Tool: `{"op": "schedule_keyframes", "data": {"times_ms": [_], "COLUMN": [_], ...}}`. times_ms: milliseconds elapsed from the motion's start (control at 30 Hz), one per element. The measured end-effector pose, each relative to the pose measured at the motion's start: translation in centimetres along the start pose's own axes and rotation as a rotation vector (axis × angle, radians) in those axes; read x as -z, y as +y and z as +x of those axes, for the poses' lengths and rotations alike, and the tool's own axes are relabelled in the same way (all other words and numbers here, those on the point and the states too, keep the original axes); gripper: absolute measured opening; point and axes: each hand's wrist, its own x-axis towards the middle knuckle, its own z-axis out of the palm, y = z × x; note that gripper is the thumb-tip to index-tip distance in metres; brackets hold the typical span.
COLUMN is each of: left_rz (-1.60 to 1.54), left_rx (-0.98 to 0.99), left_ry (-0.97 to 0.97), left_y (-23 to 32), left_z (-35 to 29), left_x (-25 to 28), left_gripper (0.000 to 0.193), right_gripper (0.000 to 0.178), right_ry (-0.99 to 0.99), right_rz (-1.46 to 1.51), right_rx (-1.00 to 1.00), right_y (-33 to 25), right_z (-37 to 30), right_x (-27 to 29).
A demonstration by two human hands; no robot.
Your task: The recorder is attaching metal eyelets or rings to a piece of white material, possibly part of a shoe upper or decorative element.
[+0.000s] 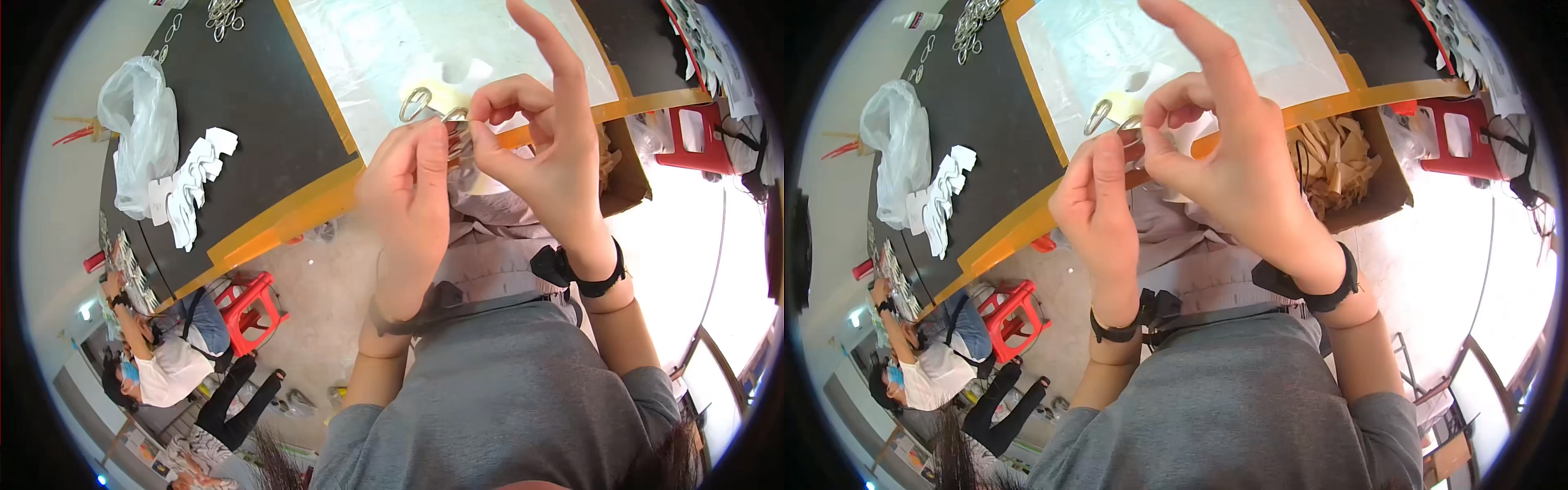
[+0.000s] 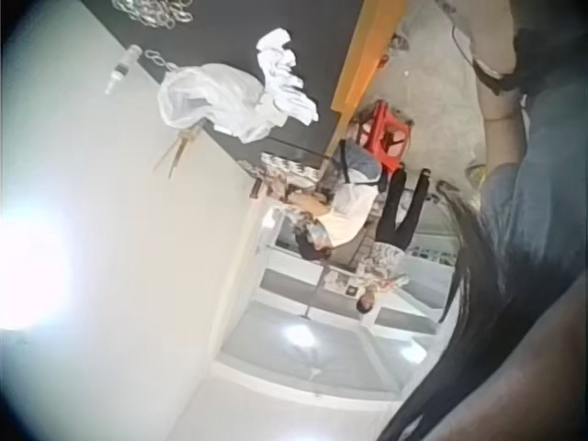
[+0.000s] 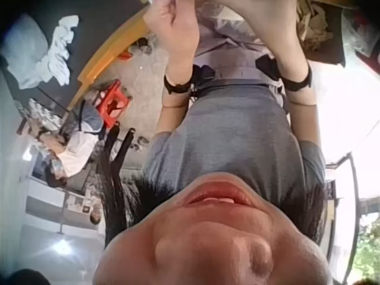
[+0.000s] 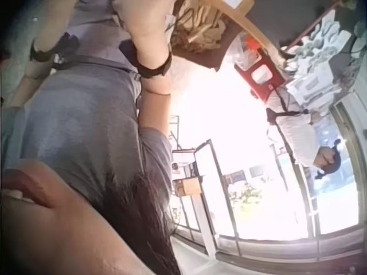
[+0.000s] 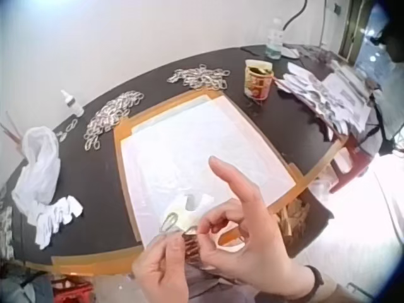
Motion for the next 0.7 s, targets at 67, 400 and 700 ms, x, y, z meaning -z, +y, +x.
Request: {"op": "schedule_keyframes", "data": {"times_ms": [67,400,700], "left_rz": [-0.204,-0.246,0.002], "left_rx": [0.153,0.109,-0.042], "left_ry": [0.057,0.067,0.153], "left_y": [0.3,0.5,0.4], "left_z": [0.1,0.3,0.1], "left_x": [-0.1,0.5,0.4], "left_gripper": [0.028,0.02,0.015], "right_gripper": [0.08,0.037,0.023], "right_ry": [0.055,0.1,0.201], "right_rz": [0.426,0.39,-0.358], "right_rx": [0.005,-0.043,0.545], "right_y": [0.6,1.1,1.0], "right_z": [0.1,-0.3,-0.1], "right_x": [-0.2,-0.6,-0.1]}}
